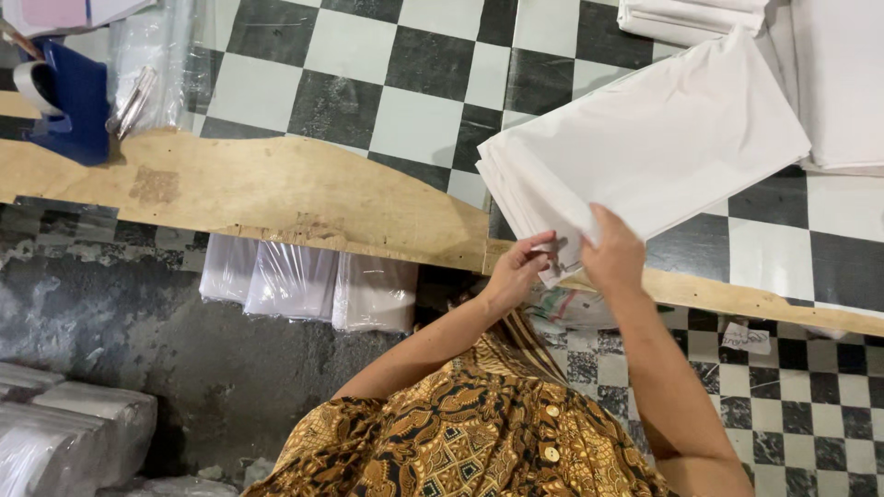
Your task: The person folds white garments on a wooden table and places them into clear plastic bags. They seal the bags using a tape dispenser and stack the packaged items on the floor. The person repeats this process for multiple garments.
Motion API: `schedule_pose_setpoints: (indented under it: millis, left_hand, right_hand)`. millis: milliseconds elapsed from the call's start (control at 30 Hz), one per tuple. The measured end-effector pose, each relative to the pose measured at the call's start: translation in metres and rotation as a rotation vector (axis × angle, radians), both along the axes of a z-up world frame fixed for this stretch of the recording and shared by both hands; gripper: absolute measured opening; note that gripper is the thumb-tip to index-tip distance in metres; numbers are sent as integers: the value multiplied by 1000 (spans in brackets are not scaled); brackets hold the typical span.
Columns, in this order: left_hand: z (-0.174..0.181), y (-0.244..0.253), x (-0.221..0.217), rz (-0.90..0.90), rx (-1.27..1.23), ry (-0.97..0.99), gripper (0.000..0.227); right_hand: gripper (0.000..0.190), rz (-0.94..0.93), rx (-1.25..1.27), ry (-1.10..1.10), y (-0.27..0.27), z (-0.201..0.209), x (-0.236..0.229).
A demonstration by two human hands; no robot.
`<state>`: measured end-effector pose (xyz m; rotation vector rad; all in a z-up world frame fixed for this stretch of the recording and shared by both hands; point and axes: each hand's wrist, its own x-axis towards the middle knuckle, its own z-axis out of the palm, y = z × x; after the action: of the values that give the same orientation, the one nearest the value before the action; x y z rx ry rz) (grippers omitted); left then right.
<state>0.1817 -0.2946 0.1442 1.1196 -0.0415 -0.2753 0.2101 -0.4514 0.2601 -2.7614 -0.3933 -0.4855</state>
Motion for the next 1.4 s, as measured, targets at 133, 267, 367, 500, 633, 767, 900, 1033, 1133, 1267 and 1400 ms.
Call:
schedule_pose_setpoints:
  millis: [133,267,367,500,633,767,900,1033,1133,1267,1400]
  left_hand:
    - [0,2,7,88,-235,172,38]
    - [-1,-6,18,43,-376,338,49]
    - [11,-11,30,48,-279,388,58]
    - [52,-19,47,52,-151,364,63]
    - [100,-27,56,116,-148,206,65]
    - [135,-15,41,59,67,113,67]
    - [146,-1,18,110,34,92,62]
    - [146,-6,20,182,16,94,60]
    - [137,-17,23,187,43,23,57]
    - [110,-38,38,286,178,4,52]
    - [76,-59,42,439,379,227,48]
  right_hand:
    - [43,-97,141,-50,-12,7,5]
    - [55,144,-164,-163,18,4,-21]
    - [24,-117,356,59,19,4,-56]
    - [54,-621,730,649,-13,-8,-66]
    - [60,-417,1608,841,-42,-17,-32]
    - [67,-376,1868,578,-102,-5,32]
    - [59,-464,1833,576,-189,-40,106]
    - [54,-254,1886,607,-249,-68,175]
    - [54,-192,1816,386,-272,-49,179]
    - [55,-271,1881,420,-296,-45,210]
    - [51,-378,1665,406,-310,-109,222]
